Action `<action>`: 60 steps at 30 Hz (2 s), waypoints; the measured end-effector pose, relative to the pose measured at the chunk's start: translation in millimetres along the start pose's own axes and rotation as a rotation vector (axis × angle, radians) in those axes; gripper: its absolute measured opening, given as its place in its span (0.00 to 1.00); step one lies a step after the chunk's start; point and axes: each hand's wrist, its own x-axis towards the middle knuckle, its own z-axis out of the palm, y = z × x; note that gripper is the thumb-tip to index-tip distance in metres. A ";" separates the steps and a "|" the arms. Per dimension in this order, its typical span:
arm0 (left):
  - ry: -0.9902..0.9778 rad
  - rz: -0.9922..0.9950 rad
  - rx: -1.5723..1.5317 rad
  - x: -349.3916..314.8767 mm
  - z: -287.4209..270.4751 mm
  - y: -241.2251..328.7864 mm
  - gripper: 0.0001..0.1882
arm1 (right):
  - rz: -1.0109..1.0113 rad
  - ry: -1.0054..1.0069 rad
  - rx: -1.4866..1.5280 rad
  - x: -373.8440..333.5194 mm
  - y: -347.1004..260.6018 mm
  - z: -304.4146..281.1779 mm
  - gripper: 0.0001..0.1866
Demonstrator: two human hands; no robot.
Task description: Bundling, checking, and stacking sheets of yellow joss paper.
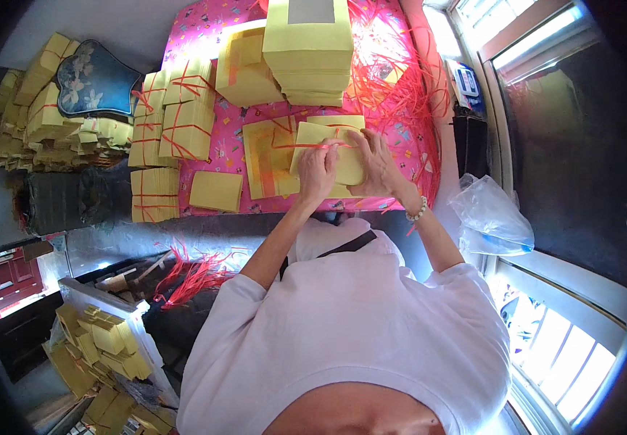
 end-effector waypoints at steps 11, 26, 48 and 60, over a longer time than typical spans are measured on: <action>-0.059 -0.141 0.002 9.3 -27.5 -18.8 0.11 | 0.184 0.275 0.700 -28.4 5.8 33.8 0.57; -0.165 -0.329 0.060 15.3 -22.8 -30.7 0.18 | 0.666 0.348 1.704 -9.4 9.8 74.8 0.34; -0.371 -0.613 -0.649 12.4 -25.5 -60.4 0.16 | 0.584 0.401 1.472 -14.8 17.4 95.8 0.36; 0.021 -0.070 0.103 5.4 -21.3 -52.1 0.14 | 0.531 0.792 0.690 -8.6 46.7 59.6 0.17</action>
